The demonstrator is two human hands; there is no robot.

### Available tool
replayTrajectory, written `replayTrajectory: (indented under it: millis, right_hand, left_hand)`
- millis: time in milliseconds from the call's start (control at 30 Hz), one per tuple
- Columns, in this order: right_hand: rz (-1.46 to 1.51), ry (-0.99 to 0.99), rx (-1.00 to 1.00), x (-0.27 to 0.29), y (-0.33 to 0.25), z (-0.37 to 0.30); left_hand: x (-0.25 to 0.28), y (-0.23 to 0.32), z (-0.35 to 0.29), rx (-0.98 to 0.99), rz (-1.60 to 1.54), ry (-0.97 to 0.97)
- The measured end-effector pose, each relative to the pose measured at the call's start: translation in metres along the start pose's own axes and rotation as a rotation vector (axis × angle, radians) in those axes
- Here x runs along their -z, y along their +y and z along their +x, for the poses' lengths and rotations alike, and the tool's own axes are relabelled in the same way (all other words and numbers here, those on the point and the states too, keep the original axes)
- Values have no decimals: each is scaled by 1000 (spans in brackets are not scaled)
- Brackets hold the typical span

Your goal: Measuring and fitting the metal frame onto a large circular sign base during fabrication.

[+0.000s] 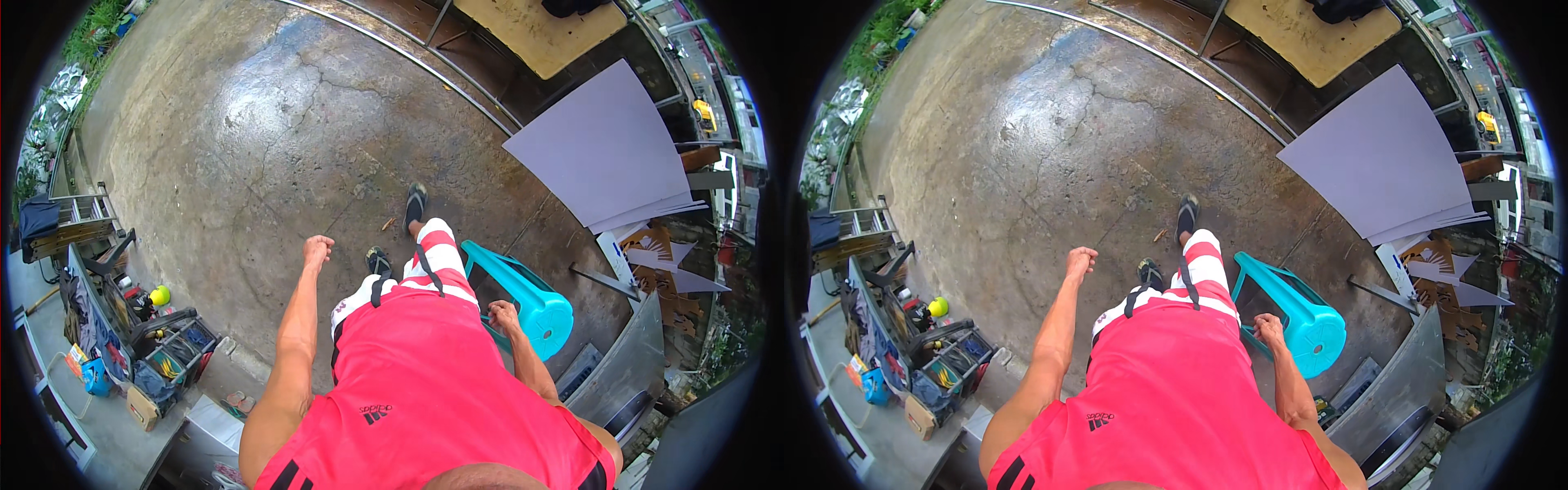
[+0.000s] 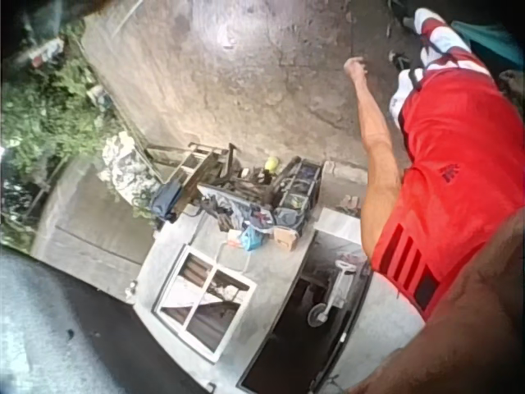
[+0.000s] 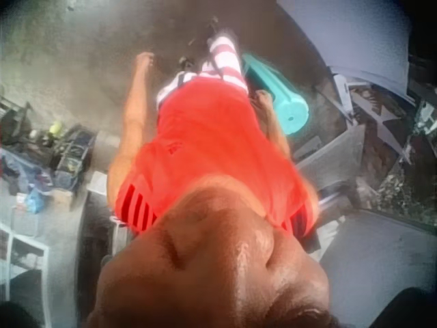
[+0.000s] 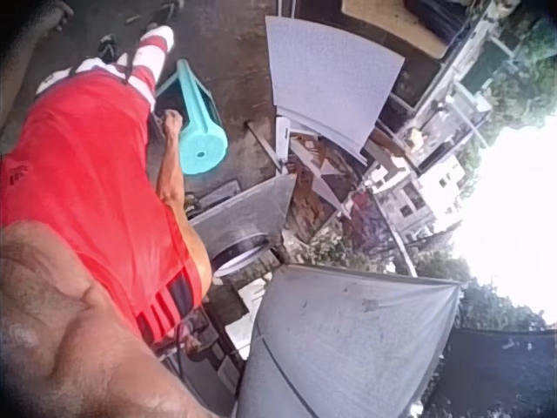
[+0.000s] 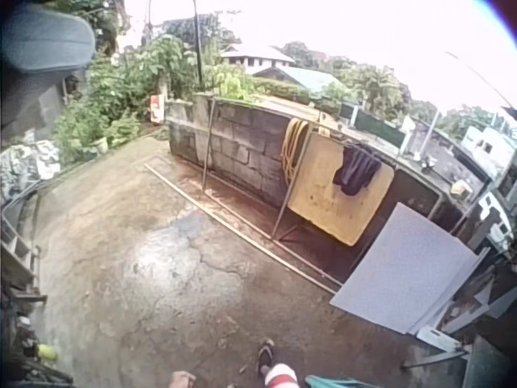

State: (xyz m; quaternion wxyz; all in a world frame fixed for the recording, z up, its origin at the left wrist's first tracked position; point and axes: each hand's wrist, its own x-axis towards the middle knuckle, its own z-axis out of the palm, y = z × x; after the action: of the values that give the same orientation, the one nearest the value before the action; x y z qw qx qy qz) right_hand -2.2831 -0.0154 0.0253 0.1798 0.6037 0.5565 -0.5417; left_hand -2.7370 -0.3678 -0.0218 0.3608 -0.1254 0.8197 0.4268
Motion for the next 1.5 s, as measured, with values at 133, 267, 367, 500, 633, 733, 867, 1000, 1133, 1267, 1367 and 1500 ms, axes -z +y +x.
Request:
replayTrajectory:
  millis: [133, 267, 367, 500, 633, 733, 867, 1000, 1133, 1267, 1367, 1500]
  right_hand:
    - [-109, -87, -116, 9, -98, 72]
    - [-221, -38, -64, 24, -262, 168]
    - [-272, 3, 197, 41, -421, 230]
    - [-383, 12, 496, 48, -655, 294]
    - [-516, 127, 714, 37, -854, 351]
    - [-547, 137, 789, 22, -964, 393]
    - [-505, 131, 670, -13, -1072, 487]
    - [-563, 135, 725, -50, -1138, 626]
    - [-527, 125, 752, -82, -1188, 779]
    - [-368, 184, 572, -114, -1226, 912]
    - [-332, 236, 577, -131, -1242, 994]
    - [-343, 282, 632, -156, -1266, 1086]
  left_hand:
    - [-20, 107, 92, -49, 81, -76]
    - [-32, 218, 160, -23, 333, -82]
    - [-34, 303, 204, -211, 356, -7]
    - [-31, 402, 261, -365, 348, 53]
    - [-28, 492, 345, -428, 397, 34]
    - [-26, 555, 423, -529, 463, 21]
    - [-19, 626, 528, -554, 562, -27]
    - [-17, 675, 614, -669, 600, 3]
    - [-15, 700, 685, -749, 678, -79]
    - [-23, 717, 758, -765, 564, -50]
    - [-37, 719, 793, -840, 655, 51]
    - [-44, 719, 823, -880, 697, 129]
